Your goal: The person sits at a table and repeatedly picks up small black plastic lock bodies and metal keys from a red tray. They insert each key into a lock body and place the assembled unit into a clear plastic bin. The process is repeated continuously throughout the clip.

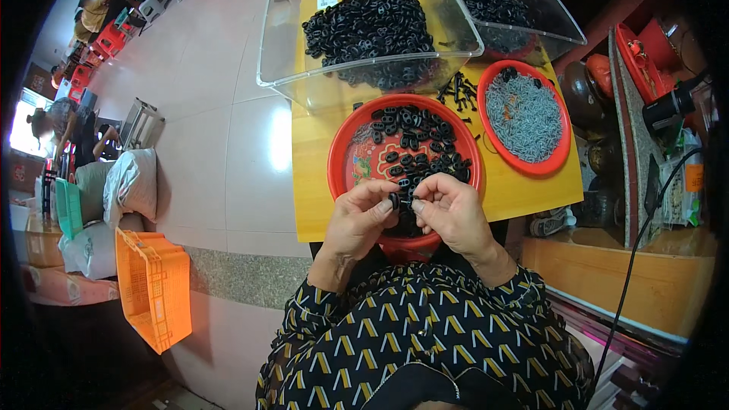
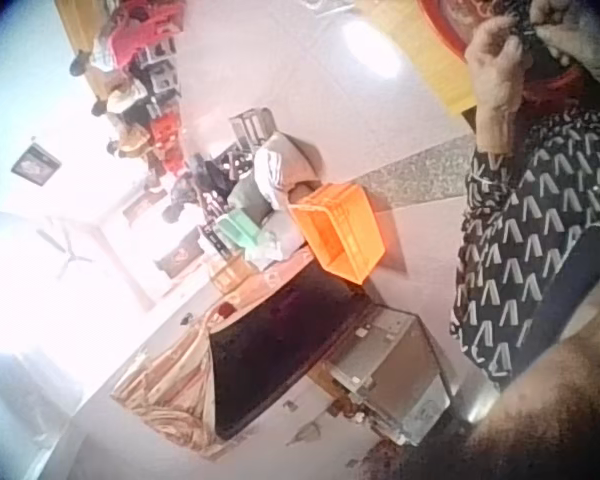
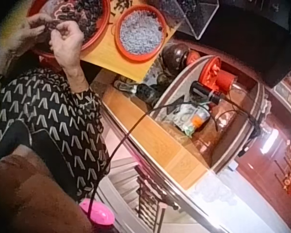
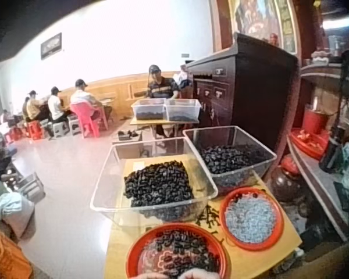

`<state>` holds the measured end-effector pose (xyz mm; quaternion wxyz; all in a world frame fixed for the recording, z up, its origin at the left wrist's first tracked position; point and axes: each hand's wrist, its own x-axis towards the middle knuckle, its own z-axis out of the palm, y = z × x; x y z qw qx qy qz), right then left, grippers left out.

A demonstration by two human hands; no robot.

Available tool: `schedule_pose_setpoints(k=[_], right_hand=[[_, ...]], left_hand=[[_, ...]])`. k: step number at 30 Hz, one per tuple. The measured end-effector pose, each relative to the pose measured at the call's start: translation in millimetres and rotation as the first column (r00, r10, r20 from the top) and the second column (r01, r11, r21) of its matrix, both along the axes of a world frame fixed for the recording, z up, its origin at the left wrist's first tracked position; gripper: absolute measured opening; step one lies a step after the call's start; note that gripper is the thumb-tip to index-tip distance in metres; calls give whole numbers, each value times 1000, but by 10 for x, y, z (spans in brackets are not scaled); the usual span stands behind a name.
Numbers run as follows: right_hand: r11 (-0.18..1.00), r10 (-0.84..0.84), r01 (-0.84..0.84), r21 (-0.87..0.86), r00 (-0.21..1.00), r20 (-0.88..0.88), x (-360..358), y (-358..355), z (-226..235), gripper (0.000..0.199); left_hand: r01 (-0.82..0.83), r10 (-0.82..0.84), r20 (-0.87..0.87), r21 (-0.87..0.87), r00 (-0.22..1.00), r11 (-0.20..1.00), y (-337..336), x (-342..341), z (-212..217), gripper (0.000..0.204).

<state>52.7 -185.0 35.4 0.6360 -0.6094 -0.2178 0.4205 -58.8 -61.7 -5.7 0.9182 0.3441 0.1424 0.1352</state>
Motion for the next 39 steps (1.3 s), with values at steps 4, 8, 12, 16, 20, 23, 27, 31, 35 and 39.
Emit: schedule_pose_setpoints(k=[4,8,12,16,20,23,27,31,35,39], right_hand=[[1000,24,-23,-19,999,30,-24,20,22,10],[999,46,-44,-28,996,82,-24,23,-7,9],[999,43,-41,-23,993,108,-27,18,-37,10],[998,51,-46,-45,991,122,-23,14,-23,10],[997,63,-58,-50,993,103,-13,1,-29,9],[995,74,-68,-68,993,89,-7,-9,5,7],[995,71,-65,-72,995,76,-11,-7,8,6],[996,66,-61,-71,995,69,-17,0,7,5],[997,67,-63,-36,990,127,-19,-7,-51,6],[999,51,-50,-10,989,141,-42,1,-79,7]], left_hand=[[-21,21,-16,26,1000,999,-17,-39,-24,25],[-17,17,-3,50,1000,999,-30,-57,-20,27],[-4,5,-17,76,1000,997,-26,-82,-20,27],[8,-3,-34,141,999,990,-22,-95,-35,27],[18,-9,-41,222,999,975,-20,-104,-34,26],[21,-7,-50,282,999,959,-26,-102,-37,26],[-4,33,-70,384,997,923,-43,-89,-3,26],[-34,77,-52,572,996,820,-28,-75,50,25],[-75,113,1,751,994,656,-26,-60,102,25],[-78,114,12,798,993,597,-65,-34,94,26]])
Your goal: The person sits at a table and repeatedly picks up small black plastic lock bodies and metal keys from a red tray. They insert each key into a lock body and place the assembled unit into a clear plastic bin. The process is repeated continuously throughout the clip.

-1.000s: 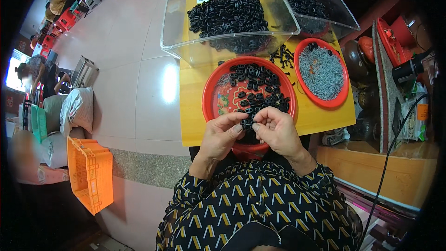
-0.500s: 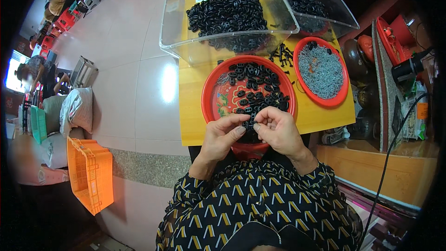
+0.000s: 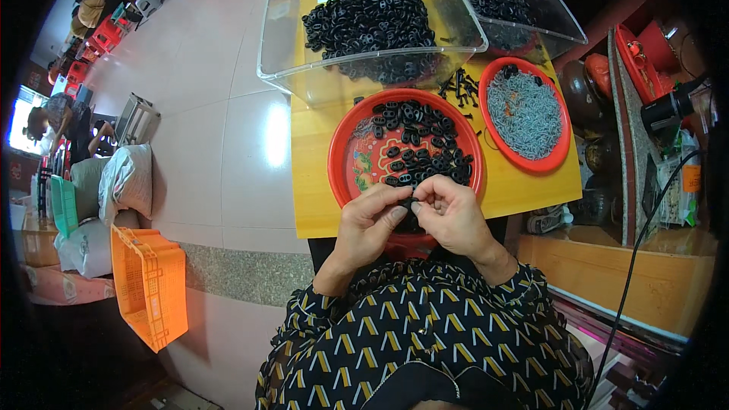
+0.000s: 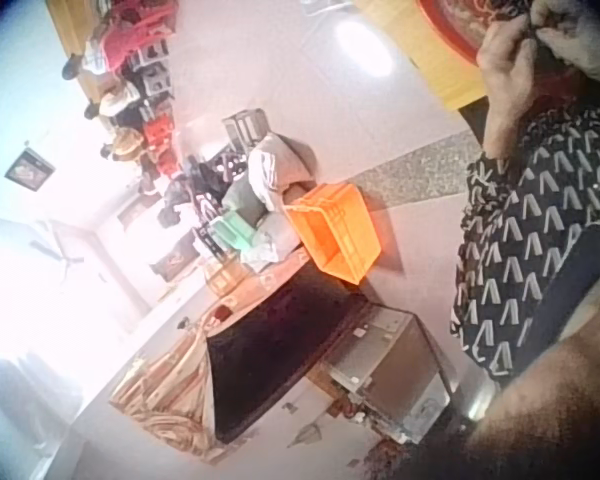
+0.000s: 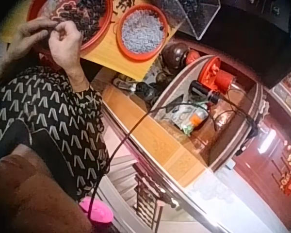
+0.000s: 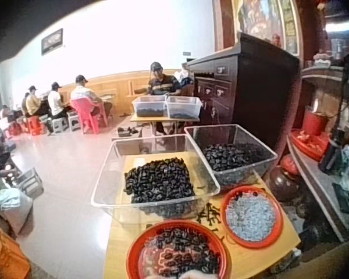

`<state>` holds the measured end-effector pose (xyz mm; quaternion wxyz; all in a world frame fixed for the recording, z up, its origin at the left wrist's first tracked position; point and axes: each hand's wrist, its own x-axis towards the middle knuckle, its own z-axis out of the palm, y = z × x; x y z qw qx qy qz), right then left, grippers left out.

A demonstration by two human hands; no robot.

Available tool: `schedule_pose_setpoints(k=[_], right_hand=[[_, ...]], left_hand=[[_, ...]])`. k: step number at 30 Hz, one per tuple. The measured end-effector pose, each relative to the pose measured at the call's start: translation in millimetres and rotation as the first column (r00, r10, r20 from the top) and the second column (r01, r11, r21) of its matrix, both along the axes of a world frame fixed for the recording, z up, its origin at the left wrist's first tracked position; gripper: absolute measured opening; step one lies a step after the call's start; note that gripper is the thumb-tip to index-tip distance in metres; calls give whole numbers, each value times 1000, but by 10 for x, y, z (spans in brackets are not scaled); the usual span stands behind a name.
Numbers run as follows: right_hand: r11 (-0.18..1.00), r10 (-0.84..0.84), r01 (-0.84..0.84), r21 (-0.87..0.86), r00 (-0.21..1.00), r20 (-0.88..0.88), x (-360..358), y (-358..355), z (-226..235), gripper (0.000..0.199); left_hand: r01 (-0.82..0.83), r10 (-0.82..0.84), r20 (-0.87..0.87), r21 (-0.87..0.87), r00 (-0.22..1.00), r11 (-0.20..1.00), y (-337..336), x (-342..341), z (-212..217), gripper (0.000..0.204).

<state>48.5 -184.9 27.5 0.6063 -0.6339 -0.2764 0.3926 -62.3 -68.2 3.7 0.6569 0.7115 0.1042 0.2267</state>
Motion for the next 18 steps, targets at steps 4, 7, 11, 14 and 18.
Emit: schedule_pose_setpoints(k=[4,7,11,14,18], right_hand=[[998,9,-15,-58,995,-96,23,-2,47,6],[997,41,-51,-52,985,-169,52,-5,78,6],[992,115,-82,99,907,-404,131,-26,-62,11],[977,177,-88,196,845,-504,149,-32,-167,16],[958,236,-101,267,804,-545,146,-46,-223,21]], left_hand=[[16,-15,12,-92,1000,996,2,-15,-31,26],[32,-28,27,-127,999,991,5,-29,-58,27],[55,-60,-11,-266,998,962,-22,-52,-35,26],[92,-91,18,-288,996,953,-17,-51,-56,26],[127,-99,90,-410,991,903,-69,-39,-88,26]])
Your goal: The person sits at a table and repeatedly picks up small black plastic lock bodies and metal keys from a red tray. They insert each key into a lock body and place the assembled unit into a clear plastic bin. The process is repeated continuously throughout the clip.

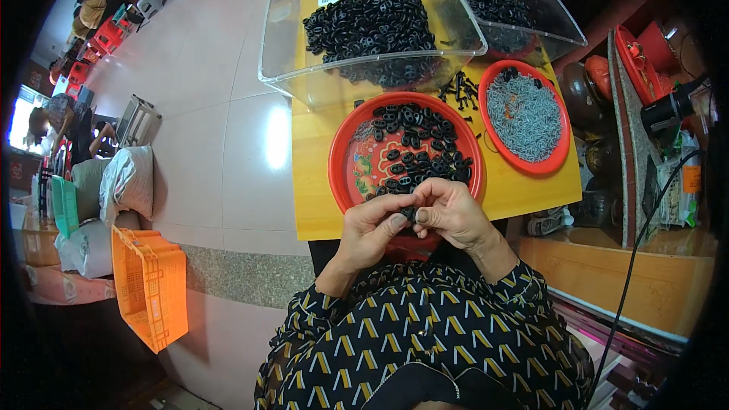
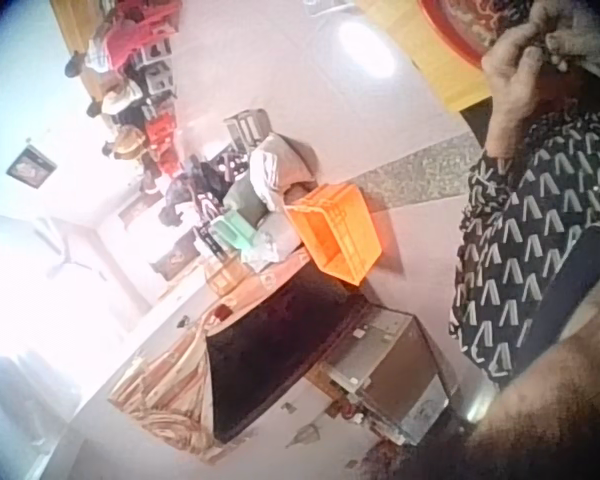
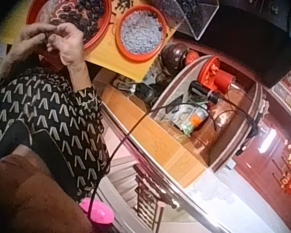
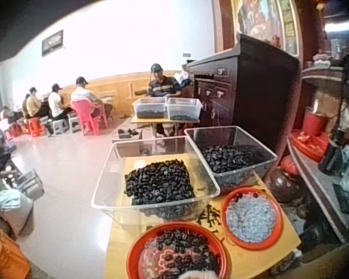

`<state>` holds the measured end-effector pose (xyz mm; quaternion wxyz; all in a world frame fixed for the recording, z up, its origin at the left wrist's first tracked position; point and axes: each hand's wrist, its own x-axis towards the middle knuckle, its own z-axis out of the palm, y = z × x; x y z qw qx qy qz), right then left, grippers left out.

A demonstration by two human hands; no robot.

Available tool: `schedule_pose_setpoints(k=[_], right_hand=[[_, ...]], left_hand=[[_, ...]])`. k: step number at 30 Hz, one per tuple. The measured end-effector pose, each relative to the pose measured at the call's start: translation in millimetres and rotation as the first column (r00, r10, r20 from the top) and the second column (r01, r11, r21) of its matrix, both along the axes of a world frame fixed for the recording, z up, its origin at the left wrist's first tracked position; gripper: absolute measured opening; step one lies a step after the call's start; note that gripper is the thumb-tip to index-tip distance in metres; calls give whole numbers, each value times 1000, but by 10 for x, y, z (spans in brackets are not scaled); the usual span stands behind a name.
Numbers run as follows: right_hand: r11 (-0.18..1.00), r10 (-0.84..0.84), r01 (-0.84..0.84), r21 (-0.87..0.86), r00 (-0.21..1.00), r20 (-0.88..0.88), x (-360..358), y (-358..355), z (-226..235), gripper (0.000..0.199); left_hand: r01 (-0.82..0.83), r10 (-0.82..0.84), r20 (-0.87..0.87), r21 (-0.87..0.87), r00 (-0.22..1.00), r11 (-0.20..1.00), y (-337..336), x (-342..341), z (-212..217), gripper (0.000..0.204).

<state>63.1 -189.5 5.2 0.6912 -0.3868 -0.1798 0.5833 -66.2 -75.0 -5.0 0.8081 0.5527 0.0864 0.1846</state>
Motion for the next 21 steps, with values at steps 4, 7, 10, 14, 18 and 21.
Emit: schedule_pose_setpoints(k=[4,7,10,14,18,21], right_hand=[[1000,16,-16,11,1000,-7,8,-12,-39,21],[999,22,-22,37,1000,-11,-6,4,-69,21],[999,8,-8,32,1000,11,-39,16,-61,19],[999,-7,6,37,999,46,-42,26,-30,16],[999,-2,-1,45,998,70,-6,36,-15,15],[998,0,-5,62,997,74,4,38,-57,15]], left_hand=[[-39,39,1,109,999,993,-28,-6,-25,26],[-53,50,32,102,998,993,-47,0,18,25],[-64,58,58,100,997,993,-61,-2,17,25],[-89,65,118,206,991,974,-58,14,-8,26],[-116,69,185,257,980,960,-52,38,-26,26],[-159,133,133,209,982,965,-101,52,54,25]])
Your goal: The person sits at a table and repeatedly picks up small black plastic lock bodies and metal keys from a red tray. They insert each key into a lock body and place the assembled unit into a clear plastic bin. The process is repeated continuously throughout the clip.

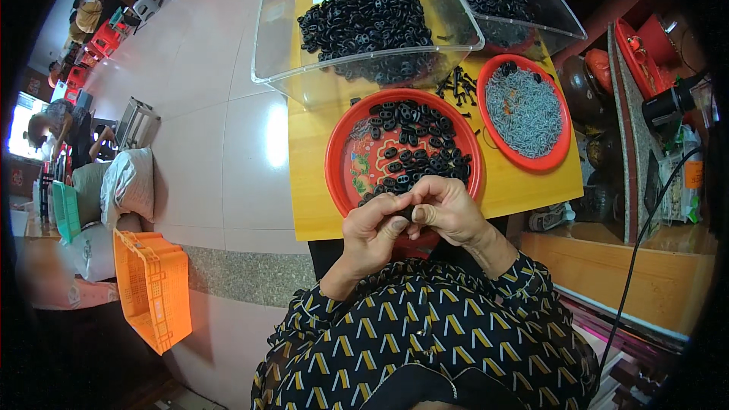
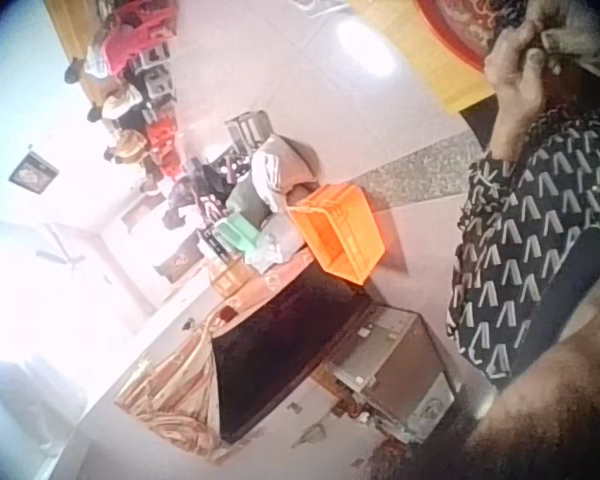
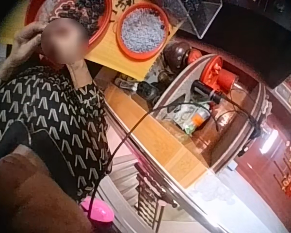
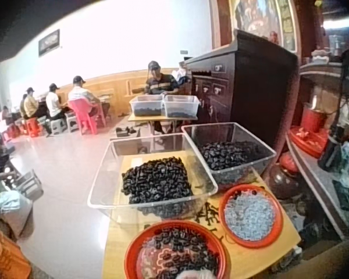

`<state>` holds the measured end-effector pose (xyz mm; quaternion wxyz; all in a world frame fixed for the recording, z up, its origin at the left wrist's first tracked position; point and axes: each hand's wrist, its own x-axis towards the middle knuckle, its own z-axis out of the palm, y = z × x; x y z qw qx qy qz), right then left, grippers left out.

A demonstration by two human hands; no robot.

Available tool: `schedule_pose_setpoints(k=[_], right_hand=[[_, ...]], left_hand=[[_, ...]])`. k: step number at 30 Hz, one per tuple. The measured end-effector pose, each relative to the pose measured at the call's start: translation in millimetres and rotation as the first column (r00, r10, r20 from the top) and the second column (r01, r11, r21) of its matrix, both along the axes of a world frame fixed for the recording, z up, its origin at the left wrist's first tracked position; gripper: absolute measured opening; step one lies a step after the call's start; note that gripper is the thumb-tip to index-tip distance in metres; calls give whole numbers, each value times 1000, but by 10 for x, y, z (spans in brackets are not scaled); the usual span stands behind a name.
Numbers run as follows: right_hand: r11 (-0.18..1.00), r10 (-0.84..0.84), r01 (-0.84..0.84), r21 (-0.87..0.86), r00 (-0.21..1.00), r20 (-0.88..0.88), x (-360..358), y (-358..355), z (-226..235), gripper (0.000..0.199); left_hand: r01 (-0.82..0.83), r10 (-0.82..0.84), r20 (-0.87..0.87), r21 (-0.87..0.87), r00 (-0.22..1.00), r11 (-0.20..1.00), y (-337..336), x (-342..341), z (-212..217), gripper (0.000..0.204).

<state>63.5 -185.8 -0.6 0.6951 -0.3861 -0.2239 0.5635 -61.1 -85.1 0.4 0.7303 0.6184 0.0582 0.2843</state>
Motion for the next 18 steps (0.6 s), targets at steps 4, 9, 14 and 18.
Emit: schedule_pose_setpoints(k=[4,9,14,18], right_hand=[[1000,-13,13,-8,998,60,4,47,38,14],[997,66,-66,-52,998,9,85,15,35,15],[993,40,-53,-108,992,-121,68,4,64,16],[992,29,-36,-125,998,-57,72,-8,111,16]], left_hand=[[-5,5,-1,89,1000,996,20,24,-51,24],[36,-35,-44,24,998,999,53,16,-101,25],[68,-81,-32,-302,996,951,36,-24,-174,28],[49,-72,-62,-316,995,948,50,-45,-236,30]])
